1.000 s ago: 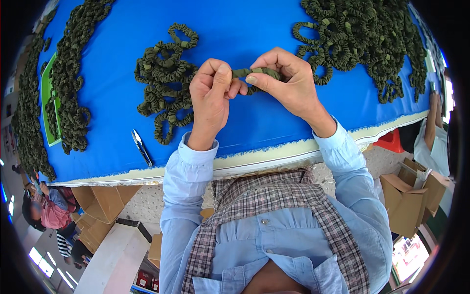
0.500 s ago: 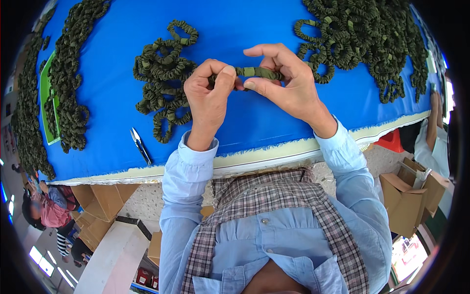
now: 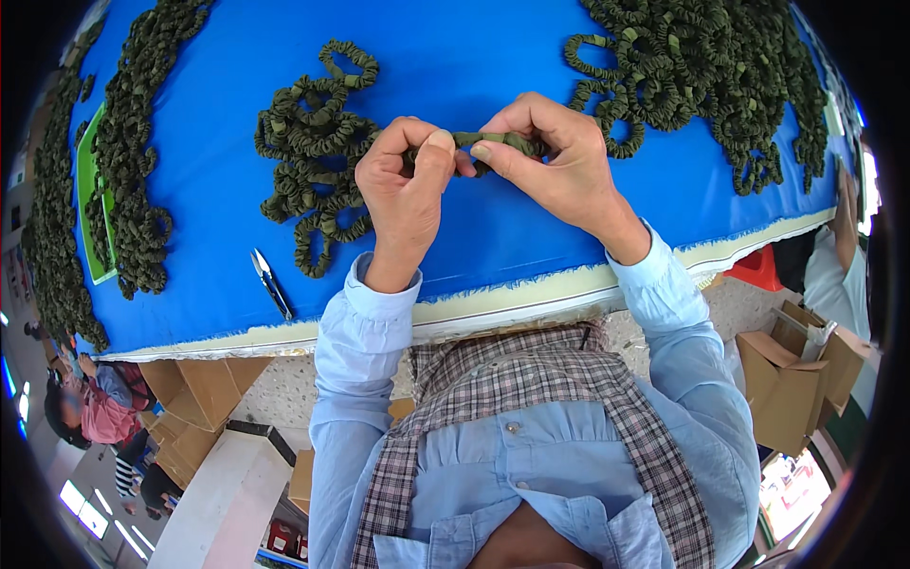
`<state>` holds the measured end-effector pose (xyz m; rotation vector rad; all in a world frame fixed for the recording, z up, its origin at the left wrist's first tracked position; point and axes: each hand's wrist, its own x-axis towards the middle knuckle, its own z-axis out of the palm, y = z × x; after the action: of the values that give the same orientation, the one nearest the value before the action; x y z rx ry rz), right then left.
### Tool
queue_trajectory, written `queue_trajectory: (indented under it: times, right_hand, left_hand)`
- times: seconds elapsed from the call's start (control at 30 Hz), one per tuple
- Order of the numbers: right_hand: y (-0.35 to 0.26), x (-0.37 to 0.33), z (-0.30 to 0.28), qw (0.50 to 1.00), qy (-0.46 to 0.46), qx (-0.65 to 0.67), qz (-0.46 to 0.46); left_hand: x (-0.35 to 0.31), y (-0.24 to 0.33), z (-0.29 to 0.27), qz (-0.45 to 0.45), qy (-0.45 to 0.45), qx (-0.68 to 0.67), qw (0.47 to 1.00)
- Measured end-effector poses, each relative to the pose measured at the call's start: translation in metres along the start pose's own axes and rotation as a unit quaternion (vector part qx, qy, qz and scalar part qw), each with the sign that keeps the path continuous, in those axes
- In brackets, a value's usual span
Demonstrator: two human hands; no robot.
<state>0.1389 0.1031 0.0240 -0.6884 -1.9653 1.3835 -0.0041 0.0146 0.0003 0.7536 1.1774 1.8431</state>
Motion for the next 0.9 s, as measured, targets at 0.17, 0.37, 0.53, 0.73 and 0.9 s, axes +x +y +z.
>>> queue_trajectory:
  times: [0.17, 0.37, 0.53, 0.73, 0.9]
  right_hand:
    - [-0.002, 0.002, -0.004, 1.0, -0.014, -0.01, -0.006]
    - [-0.005, 0.003, -0.008, 0.995, -0.051, -0.086, -0.008]
    - [-0.006, 0.004, -0.012, 0.993, -0.083, -0.083, 0.021]
    - [0.005, 0.005, -0.007, 0.998, -0.052, -0.031, 0.01]
    - [0.007, 0.008, -0.008, 0.995, -0.038, -0.089, 0.015]
  left_hand:
    - [0.001, -0.001, 0.002, -0.013, 0.005, -0.023, 1.0]
    - [-0.001, -0.004, -0.003, -0.017, -0.01, -0.035, 0.999]
    - [0.0, -0.007, -0.003, -0.036, -0.012, -0.042, 0.998]
    - [0.002, -0.016, -0.004, -0.11, -0.019, -0.05, 0.992]
    - [0.005, -0.023, -0.011, -0.141, -0.023, -0.077, 0.987]
